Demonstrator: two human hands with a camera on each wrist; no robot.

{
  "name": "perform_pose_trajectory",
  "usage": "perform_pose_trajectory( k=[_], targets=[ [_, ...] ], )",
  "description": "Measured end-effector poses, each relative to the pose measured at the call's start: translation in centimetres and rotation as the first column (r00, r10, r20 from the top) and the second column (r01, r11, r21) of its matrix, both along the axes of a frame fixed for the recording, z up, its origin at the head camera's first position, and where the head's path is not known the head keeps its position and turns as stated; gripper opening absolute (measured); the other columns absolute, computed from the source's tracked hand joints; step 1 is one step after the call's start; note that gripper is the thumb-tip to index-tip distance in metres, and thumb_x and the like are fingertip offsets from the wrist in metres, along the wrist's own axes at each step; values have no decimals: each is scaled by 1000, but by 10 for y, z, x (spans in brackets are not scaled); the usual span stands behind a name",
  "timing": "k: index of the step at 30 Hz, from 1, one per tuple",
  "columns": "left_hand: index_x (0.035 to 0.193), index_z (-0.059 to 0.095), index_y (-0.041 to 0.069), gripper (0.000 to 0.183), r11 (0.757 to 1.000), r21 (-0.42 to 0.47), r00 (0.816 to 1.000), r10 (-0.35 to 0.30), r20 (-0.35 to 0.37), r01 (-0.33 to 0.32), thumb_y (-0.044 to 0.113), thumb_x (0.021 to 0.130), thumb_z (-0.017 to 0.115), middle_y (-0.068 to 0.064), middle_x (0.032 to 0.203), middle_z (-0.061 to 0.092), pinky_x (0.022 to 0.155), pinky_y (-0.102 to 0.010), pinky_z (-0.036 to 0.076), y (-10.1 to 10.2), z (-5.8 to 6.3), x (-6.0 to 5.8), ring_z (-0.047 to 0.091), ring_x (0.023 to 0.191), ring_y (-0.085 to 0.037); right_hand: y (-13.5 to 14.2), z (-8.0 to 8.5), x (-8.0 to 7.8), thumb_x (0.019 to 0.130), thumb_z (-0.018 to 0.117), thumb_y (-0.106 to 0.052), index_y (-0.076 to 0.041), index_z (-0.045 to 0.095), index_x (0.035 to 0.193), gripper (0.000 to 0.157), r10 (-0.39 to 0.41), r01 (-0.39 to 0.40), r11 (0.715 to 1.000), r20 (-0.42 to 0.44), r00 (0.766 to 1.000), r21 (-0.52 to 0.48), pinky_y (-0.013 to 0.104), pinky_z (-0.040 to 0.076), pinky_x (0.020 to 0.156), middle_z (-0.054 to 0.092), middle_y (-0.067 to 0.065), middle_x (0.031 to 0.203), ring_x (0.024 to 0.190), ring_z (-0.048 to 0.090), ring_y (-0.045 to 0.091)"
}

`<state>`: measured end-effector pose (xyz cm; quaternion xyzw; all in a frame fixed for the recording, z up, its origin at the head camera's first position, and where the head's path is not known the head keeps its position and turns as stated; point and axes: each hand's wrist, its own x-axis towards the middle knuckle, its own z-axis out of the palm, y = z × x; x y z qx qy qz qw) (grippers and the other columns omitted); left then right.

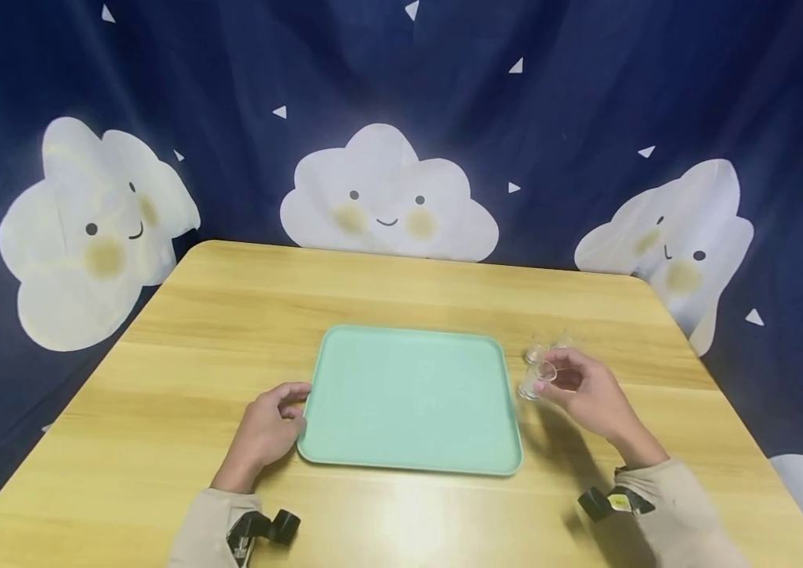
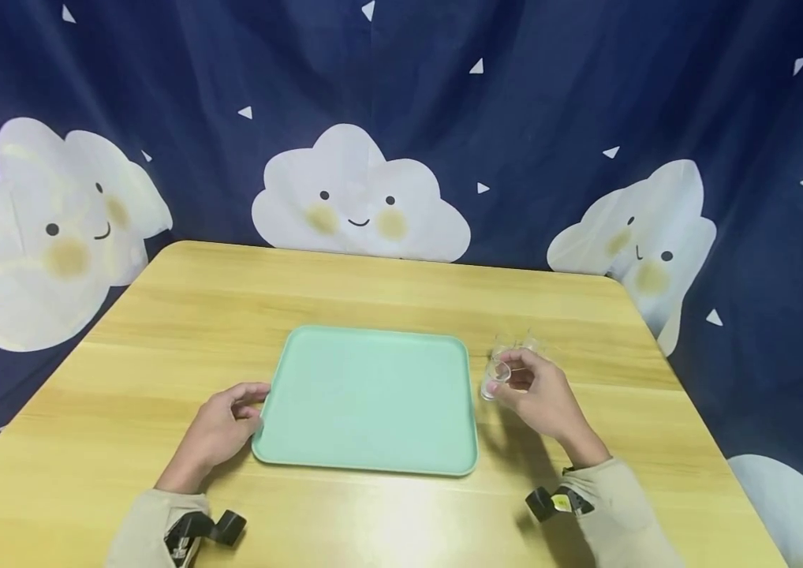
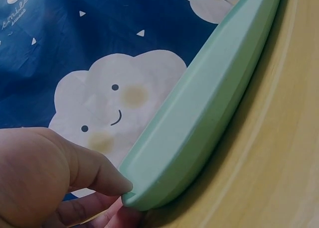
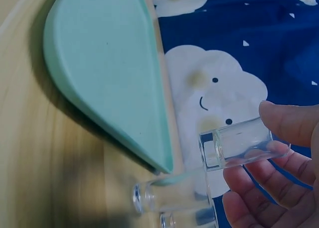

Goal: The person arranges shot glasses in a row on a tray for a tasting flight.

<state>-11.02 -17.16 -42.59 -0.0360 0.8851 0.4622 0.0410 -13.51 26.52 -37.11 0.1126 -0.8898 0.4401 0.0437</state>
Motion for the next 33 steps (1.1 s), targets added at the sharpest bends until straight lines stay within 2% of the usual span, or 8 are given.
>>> perform_pose_trajectory(
  k=[6, 11, 24, 29, 33],
  targets=[
    [127, 61, 4, 44, 1000, -12, 1000, -5, -7, 5, -2, 83, 58, -10, 120, 65, 81, -38, 48, 1, 2, -3, 60, 94, -20, -6, 6, -6, 83, 75, -6, 3, 63, 112, 33, 16, -16, 1000, -15, 1000, -1, 22, 53, 75, 66, 13, 100, 85, 65, 16],
    [127, 61, 4, 44, 1000, -11, 1000, -3, -6, 3, -2, 83, 59, -10, 120, 65, 80, -37, 48, 2, 3, -4, 60, 93, -20, -13, 9, -10, 84, 74, -5, 5, 61, 116, 36, 29, -29, 999, 14, 999, -35, 24, 53, 75, 65, 15, 101, 87, 64, 21],
    [127, 61, 4, 44, 1000, -2, 1000, -10, 4, 10, -2, 84, 59, -12, 121, 63, 82, -39, 48, 1, 6, -3, 60, 96, -21, -35, 6, -24, 83, 73, -1, 8, 58, 117, 38, 72, -70, 994, 15, 997, -79, 26, 54, 69, 65, 19, 97, 85, 65, 23],
    [127, 61, 4, 44, 1000, -11, 1000, -3, 23, 3, -2, 83, 59, -11, 121, 64, 82, -39, 49, -1, 3, 2, 61, 97, -21, -45, 1, -27, 83, 72, -2, 9, 58, 119, 40, 96, -94, 992, 27, 995, -82, 30, 54, 76, 65, 18, 99, 88, 66, 28],
    [127, 61, 4, 44, 1000, -5, 1000, -7, 15, 7, -2, 83, 58, -11, 121, 64, 83, -40, 49, -1, 2, 0, 61, 97, -22, -53, -1, -32, 84, 72, -3, 7, 58, 122, 41, 96, -93, 992, 39, 995, -89, 35, 54, 79, 65, 17, 100, 90, 66, 30]
  ],
)
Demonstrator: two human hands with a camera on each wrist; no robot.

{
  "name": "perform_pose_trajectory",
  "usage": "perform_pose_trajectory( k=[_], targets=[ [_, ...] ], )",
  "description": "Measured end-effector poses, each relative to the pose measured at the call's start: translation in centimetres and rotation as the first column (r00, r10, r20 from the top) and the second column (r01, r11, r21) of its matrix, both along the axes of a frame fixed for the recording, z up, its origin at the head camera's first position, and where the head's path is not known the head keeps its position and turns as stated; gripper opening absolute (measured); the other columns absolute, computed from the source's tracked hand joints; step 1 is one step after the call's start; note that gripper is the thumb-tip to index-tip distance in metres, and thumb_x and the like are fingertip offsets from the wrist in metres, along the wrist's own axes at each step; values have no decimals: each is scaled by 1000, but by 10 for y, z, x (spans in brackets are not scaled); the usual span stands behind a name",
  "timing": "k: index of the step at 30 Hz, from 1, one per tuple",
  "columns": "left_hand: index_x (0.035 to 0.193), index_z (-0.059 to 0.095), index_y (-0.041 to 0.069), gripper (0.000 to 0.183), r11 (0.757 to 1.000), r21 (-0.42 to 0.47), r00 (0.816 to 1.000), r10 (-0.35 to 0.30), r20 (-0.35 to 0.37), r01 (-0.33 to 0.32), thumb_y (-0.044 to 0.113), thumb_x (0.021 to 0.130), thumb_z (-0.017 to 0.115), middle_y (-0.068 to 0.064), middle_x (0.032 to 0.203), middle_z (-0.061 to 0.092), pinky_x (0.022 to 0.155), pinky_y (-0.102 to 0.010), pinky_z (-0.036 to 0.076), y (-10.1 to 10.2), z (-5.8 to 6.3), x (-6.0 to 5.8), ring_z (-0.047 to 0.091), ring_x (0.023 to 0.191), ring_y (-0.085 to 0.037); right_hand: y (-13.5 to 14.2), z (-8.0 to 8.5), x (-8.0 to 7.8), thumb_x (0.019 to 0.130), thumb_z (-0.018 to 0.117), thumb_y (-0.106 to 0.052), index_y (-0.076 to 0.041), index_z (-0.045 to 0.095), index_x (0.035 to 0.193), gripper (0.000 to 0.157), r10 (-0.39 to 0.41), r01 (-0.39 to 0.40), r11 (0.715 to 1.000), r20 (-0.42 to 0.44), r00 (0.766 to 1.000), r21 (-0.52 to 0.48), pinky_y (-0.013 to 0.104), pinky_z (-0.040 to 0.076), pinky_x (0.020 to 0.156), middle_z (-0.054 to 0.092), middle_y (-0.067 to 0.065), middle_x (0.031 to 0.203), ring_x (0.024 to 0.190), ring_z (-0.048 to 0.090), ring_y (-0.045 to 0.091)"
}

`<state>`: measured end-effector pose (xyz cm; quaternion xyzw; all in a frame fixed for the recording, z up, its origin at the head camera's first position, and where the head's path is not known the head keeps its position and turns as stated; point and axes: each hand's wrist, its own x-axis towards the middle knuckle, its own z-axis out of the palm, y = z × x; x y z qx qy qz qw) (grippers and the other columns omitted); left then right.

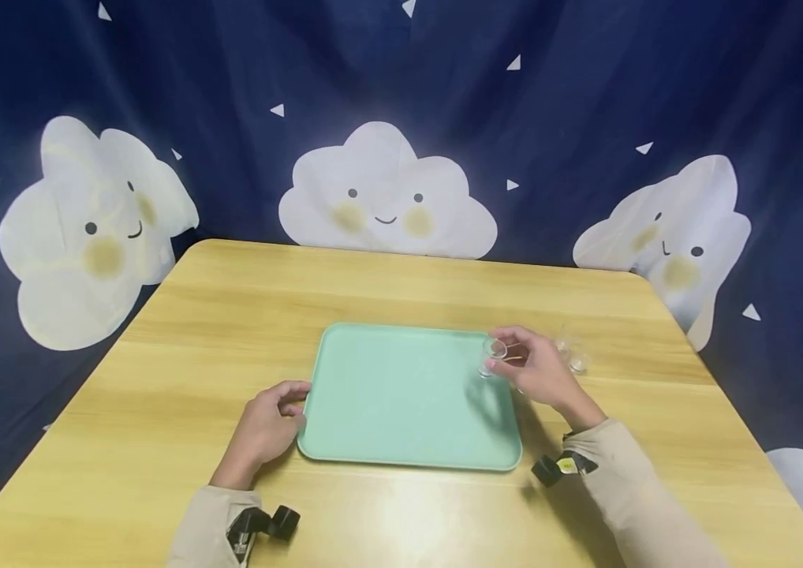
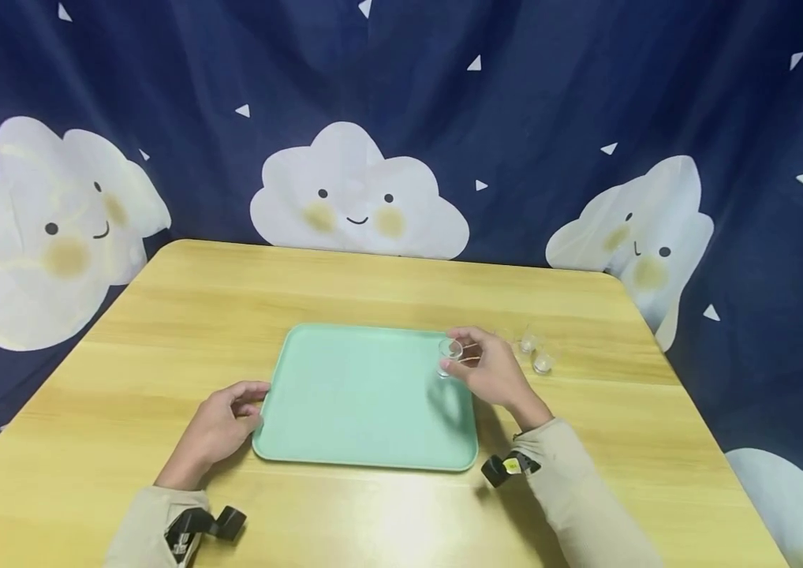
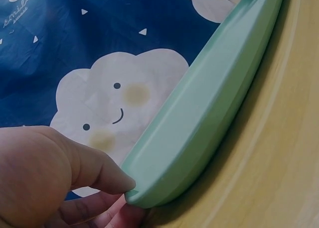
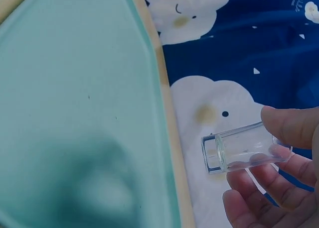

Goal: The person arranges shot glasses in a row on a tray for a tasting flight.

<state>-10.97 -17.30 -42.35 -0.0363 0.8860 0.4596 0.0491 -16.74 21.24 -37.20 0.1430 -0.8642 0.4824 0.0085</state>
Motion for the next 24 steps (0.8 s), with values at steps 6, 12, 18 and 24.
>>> perform_pose_trajectory(
  k=[6, 12, 18, 24],
  targets=[
    [127, 61, 5, 44, 1000, -5, 1000, -7, -3, 7, -2, 84, 59, -11, 121, 64, 84, -42, 48, 0, 0, -2, 61, 97, -22, -10, -1, -9, 84, 73, -4, 8, 60, 121, 41, 15, -14, 1000, 17, 1000, -22, 36, 54, 80, 66, 17, 99, 90, 67, 30],
    [127, 61, 5, 44, 1000, -11, 1000, -14, -2, 14, -1, 84, 59, -10, 121, 64, 84, -42, 48, 0, 0, -3, 60, 96, -21, -21, 0, -11, 84, 73, -7, 6, 60, 121, 42, 23, -21, 999, 49, 999, -39, 38, 54, 81, 65, 17, 104, 95, 66, 31],
    [127, 61, 4, 44, 999, -18, 1000, -27, -12, 27, -1, 84, 59, -10, 120, 64, 84, -41, 49, 0, 0, -3, 60, 96, -21, -33, -1, -16, 83, 75, -7, 5, 60, 118, 39, 42, -40, 998, 53, 998, -44, 41, 52, 83, 65, 18, 105, 100, 64, 34],
    [127, 61, 5, 43, 1000, -13, 1000, -20, 0, 20, -1, 85, 59, -11, 120, 64, 84, -42, 49, -1, -1, 1, 61, 97, -21, -47, -4, -21, 85, 72, -5, 5, 58, 114, 34, 95, -93, 994, 44, 994, -53, 37, 53, 82, 63, 17, 108, 101, 63, 34]
  ],
)
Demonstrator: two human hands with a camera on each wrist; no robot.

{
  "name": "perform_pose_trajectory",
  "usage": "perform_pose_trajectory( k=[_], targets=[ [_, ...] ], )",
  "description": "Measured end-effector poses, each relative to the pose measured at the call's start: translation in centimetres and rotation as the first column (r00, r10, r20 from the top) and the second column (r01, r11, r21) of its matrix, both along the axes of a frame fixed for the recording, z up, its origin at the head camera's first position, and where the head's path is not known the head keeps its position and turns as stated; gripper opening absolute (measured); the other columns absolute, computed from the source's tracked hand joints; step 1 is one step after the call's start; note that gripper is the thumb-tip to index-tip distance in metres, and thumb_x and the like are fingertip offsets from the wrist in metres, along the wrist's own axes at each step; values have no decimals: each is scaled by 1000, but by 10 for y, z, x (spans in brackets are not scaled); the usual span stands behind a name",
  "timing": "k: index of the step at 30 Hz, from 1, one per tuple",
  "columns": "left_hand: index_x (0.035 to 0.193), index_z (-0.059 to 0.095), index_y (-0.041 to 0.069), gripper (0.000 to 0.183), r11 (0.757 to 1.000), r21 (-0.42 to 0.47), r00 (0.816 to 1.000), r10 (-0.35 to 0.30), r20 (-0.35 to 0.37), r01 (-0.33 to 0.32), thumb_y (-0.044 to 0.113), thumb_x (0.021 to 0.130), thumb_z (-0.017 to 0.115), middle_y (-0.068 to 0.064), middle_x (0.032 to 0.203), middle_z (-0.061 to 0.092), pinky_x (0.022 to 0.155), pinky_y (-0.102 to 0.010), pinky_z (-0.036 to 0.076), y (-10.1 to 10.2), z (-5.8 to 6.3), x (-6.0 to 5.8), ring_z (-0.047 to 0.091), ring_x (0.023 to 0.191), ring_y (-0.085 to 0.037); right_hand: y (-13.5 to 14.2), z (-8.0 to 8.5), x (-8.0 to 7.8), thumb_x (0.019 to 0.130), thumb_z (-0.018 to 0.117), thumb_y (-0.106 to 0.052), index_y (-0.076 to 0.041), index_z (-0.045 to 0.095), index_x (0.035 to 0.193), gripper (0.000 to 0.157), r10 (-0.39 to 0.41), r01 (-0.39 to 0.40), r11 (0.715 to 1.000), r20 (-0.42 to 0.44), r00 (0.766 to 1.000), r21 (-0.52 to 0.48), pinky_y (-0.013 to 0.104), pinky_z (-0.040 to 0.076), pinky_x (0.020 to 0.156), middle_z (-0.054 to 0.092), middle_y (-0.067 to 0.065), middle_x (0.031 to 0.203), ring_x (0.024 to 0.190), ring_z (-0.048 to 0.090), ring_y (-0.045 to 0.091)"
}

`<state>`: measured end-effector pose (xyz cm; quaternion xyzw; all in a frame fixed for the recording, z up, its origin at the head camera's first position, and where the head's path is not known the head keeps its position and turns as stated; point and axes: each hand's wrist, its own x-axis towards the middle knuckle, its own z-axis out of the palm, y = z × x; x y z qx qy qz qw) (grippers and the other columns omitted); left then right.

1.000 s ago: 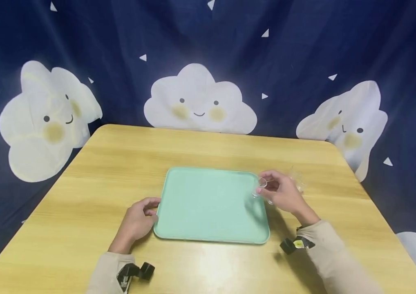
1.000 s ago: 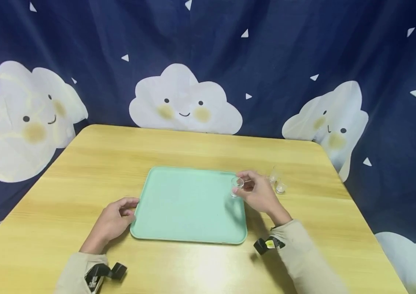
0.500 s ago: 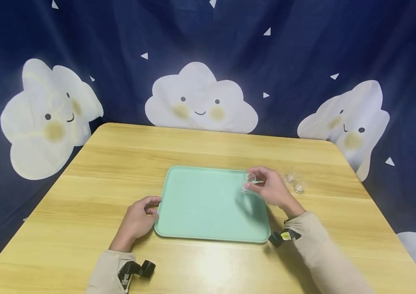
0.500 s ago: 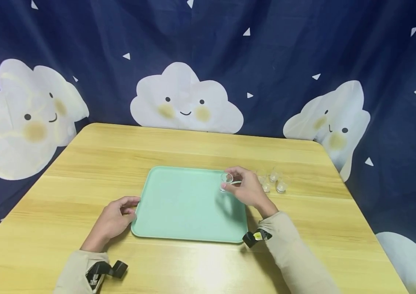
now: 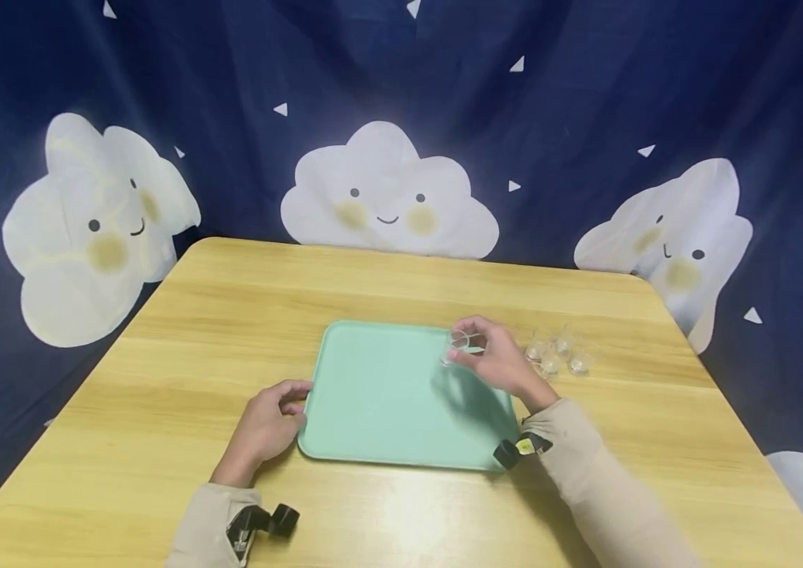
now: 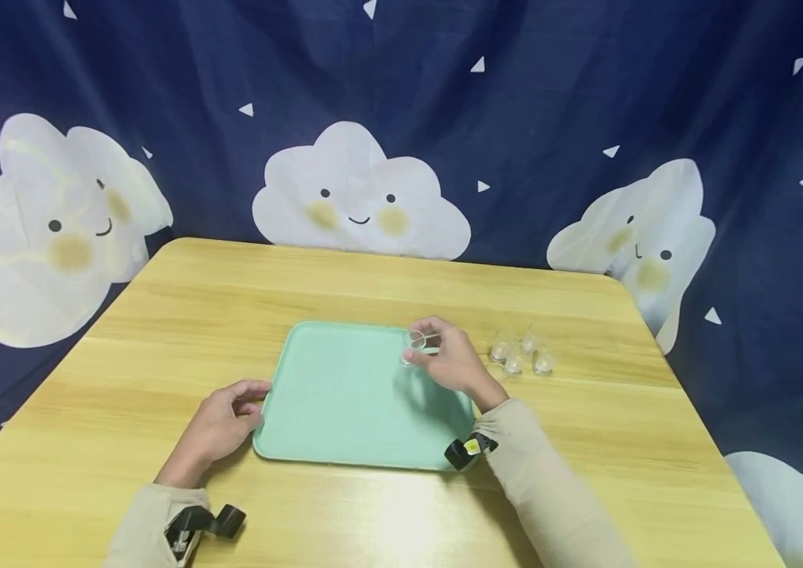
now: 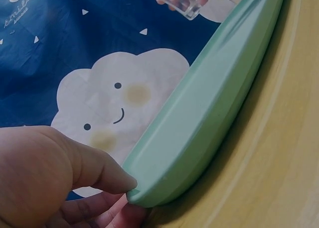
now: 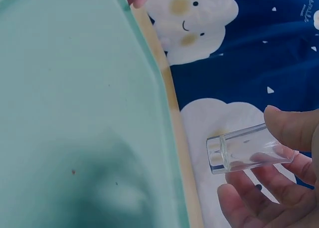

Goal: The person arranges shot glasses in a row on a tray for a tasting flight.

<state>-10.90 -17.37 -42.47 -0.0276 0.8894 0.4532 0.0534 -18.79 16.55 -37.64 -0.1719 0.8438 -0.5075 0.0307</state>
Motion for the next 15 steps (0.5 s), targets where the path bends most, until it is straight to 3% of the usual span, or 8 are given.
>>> perform_pose_trajectory(
  k=[6, 15],
  targets=[
    [127, 61, 5, 42, 1000, 6, 1000, -2, -7, 2, -1, 85, 59, -11, 120, 64, 84, -42, 49, 1, 1, -2, 61, 97, -21, -11, -1, -8, 87, 69, -4, 1, 58, 113, 28, 43, -43, 999, -12, 999, -11, 39, 52, 82, 63, 16, 109, 98, 64, 32],
    [127, 61, 5, 42, 1000, 0, 1000, -1, 2, 1, -1, 85, 58, -11, 120, 64, 85, -41, 48, 0, 1, -4, 60, 97, -22, -29, -3, -15, 85, 73, -5, 2, 60, 114, 33, 58, -58, 998, -20, 998, -10, 44, 51, 84, 64, 16, 107, 97, 64, 34]
  ],
)
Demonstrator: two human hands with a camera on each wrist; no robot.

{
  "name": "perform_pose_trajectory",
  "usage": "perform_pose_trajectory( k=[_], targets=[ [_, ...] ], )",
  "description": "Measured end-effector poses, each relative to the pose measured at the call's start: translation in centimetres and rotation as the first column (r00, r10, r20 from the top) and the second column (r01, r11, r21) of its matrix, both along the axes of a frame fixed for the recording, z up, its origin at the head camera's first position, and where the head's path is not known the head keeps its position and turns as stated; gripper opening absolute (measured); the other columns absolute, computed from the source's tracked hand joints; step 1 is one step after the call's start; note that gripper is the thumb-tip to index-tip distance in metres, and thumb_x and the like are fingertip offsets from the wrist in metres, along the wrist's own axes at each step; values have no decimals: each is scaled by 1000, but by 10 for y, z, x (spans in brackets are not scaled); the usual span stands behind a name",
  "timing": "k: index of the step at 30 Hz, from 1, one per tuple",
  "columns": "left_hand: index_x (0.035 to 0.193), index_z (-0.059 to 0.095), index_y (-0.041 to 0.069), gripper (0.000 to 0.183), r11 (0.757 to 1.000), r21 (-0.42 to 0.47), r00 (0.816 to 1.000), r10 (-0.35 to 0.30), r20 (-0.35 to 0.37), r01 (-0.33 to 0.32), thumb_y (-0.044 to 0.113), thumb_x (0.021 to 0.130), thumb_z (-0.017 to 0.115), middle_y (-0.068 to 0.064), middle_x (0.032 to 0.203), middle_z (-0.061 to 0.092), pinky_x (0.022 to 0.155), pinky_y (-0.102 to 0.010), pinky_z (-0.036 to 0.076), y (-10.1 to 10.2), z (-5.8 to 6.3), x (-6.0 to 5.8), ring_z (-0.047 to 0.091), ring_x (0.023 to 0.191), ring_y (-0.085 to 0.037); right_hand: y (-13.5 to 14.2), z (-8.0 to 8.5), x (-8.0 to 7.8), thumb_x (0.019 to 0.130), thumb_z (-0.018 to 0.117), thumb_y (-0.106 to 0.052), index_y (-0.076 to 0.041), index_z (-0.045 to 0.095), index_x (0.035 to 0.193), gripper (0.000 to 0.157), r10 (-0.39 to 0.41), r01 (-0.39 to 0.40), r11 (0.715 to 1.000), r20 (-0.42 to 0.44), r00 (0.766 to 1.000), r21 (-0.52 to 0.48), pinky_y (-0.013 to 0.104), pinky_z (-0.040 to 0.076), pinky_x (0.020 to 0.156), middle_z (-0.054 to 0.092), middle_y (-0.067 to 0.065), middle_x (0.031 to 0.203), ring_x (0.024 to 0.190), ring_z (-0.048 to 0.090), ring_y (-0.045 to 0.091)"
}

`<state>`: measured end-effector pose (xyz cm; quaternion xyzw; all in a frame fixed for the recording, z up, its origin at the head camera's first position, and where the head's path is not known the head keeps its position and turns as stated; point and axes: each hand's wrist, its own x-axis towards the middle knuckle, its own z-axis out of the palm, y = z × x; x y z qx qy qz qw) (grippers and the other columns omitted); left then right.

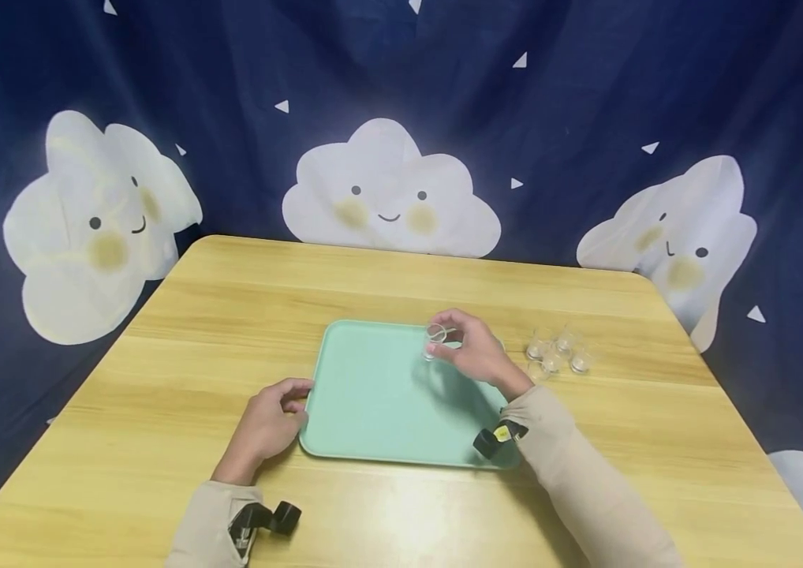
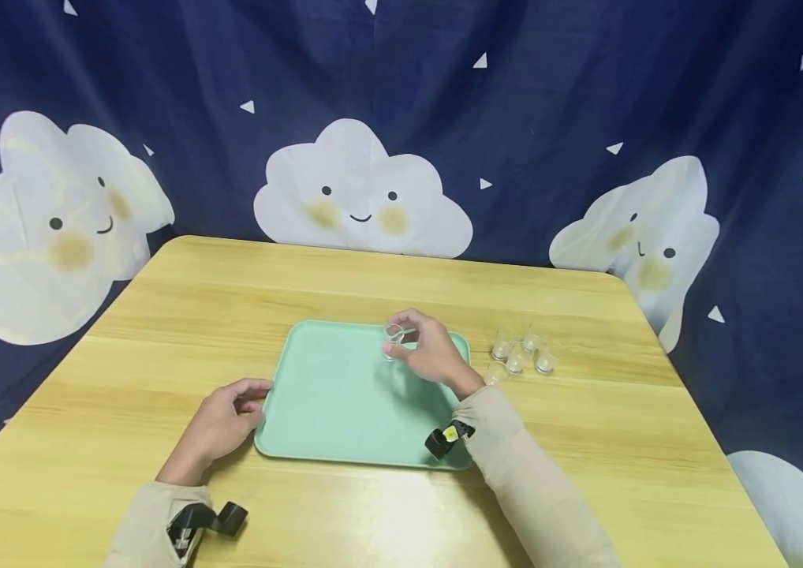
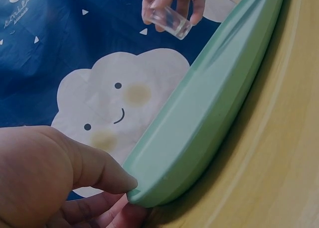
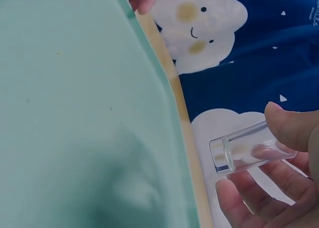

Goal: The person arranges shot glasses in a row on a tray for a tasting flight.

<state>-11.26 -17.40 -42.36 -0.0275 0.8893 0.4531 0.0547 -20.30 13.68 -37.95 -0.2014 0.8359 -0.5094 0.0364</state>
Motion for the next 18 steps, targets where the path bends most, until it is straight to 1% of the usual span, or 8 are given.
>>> perform_pose_trajectory(
  k=[7, 9, 12, 18],
  targets=[
    [127, 61, 5, 42, 1000, -6, 1000, 7, 8, -7, -1, 85, 59, -11, 121, 64, 85, -42, 48, 1, 0, 0, 60, 97, -22, -14, -7, -7, 84, 74, -4, 6, 58, 116, 37, 26, -26, 999, 9, 1000, -23, 44, 51, 84, 63, 21, 109, 98, 62, 38],
    [128, 61, 5, 42, 1000, -5, 1000, 3, 6, -3, -1, 86, 58, -11, 122, 63, 85, -42, 48, 1, 0, -1, 60, 98, -22, -19, -8, -8, 83, 74, -5, 5, 59, 117, 38, 26, -26, 999, 13, 1000, -29, 45, 51, 84, 63, 21, 109, 98, 63, 38],
    [127, 61, 6, 42, 1000, -4, 1000, 0, 1, 0, -1, 86, 59, -11, 122, 63, 86, -42, 48, 1, -1, -2, 60, 99, -22, -26, -10, -11, 83, 74, -5, 4, 59, 116, 38, 28, -28, 999, 21, 999, -31, 42, 52, 83, 64, 19, 109, 96, 64, 35],
    [127, 61, 5, 42, 1000, -1, 1000, 0, 3, 0, -1, 85, 59, -11, 121, 63, 85, -42, 48, 0, -1, -1, 60, 98, -22, -42, -12, -15, 83, 75, -5, 0, 61, 114, 35, 40, -39, 999, 29, 999, -14, 35, 53, 82, 66, 11, 105, 94, 65, 28]
  ],
)
